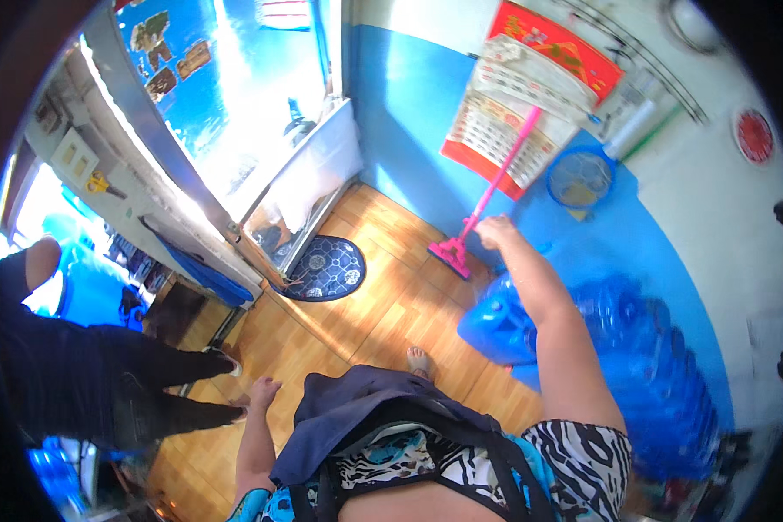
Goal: The person scrubs a large blue water jug with a sponge and soap in a sink, rinses it thoroughly under running water, and places it on a nearby counter. The person then washes hands and the sponge, and mops the floor with a pink mop.
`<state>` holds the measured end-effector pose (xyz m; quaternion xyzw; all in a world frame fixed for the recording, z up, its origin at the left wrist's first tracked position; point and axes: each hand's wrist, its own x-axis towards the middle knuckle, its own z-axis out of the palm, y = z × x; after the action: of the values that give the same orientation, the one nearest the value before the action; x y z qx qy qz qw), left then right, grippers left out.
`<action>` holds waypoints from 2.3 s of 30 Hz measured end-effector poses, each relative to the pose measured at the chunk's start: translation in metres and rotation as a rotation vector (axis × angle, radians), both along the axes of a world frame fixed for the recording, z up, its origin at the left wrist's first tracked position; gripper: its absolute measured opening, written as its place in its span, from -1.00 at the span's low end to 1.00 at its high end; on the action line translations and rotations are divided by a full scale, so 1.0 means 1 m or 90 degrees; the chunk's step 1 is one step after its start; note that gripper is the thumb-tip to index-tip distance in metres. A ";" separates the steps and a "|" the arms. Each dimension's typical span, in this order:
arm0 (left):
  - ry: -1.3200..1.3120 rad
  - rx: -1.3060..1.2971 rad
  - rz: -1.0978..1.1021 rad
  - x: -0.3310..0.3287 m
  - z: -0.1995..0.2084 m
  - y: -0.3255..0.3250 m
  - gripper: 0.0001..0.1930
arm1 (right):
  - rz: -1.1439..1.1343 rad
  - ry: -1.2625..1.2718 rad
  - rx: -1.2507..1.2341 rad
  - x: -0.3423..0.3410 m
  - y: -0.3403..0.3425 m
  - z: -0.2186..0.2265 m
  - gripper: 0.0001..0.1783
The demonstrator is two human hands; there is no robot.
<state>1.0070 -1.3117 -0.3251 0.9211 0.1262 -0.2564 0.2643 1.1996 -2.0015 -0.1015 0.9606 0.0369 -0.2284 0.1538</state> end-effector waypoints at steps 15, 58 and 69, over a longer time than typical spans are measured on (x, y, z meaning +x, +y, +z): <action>0.161 0.137 0.531 -0.279 0.065 -0.101 -0.44 | 0.266 -0.222 -0.409 0.254 -0.278 0.019 -0.64; 0.169 -0.116 0.996 -0.655 -0.001 -0.269 -0.41 | 0.876 0.241 -0.057 -0.216 0.317 -0.019 -0.59; -0.013 -0.182 1.253 -0.720 0.004 -0.283 -0.45 | 0.697 0.498 0.326 -0.263 0.360 -0.158 -0.26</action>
<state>0.2867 -1.5950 -0.3210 0.3674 0.7998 0.0724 0.4691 0.9363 -1.6420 -0.2596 0.6578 0.6182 -0.4301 -0.0085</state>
